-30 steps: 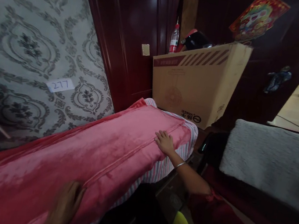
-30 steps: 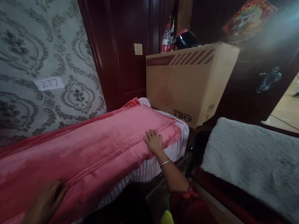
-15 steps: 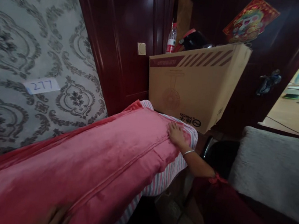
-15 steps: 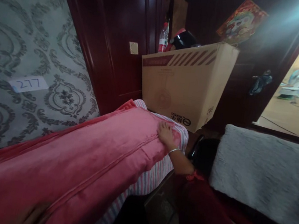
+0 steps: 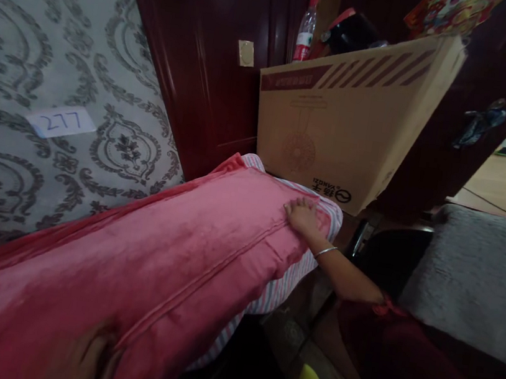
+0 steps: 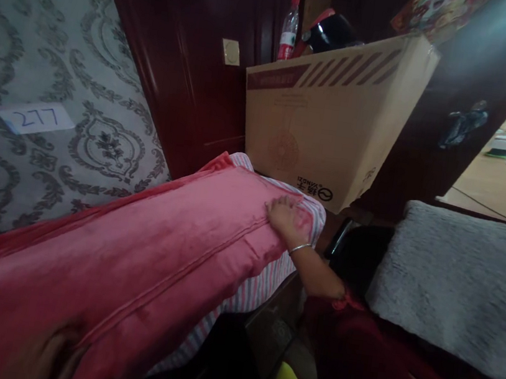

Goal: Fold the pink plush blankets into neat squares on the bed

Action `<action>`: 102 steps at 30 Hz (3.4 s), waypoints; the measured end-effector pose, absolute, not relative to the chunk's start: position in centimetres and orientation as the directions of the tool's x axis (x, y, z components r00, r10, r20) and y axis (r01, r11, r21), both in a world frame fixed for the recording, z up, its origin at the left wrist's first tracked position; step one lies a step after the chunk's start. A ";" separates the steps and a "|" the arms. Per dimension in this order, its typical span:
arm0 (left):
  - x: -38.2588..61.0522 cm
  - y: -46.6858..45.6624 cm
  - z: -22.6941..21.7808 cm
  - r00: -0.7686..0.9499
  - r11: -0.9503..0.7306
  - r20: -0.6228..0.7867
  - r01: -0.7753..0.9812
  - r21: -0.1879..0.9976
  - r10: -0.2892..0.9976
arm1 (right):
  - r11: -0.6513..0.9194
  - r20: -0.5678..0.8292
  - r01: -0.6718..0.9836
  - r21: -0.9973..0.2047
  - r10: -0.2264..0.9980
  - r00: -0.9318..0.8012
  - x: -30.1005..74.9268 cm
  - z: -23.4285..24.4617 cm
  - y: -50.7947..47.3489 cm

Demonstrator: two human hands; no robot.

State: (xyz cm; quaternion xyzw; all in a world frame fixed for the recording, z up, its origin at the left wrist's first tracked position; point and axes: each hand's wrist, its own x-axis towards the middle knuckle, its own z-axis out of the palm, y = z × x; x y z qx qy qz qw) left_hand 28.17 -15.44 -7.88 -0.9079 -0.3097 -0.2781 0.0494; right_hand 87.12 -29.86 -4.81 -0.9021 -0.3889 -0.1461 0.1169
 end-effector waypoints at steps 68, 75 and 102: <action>36.8 -21.0 -5.5 0.556 -0.722 0.503 0.654 0.227 0.662 | 0.356 0.575 0.755 -0.551 0.818 0.034 59.5 -8.5 -24.9; 36.9 -21.3 -5.9 0.560 -0.715 0.522 0.684 0.147 0.643 | 0.402 0.673 0.756 -0.516 0.737 0.067 59.0 -9.0 -25.1; 28.6 -24.9 -7.0 0.378 -0.506 0.489 0.847 0.160 0.786 | 0.323 0.493 0.899 -0.295 0.858 -0.146 55.0 -9.5 -26.1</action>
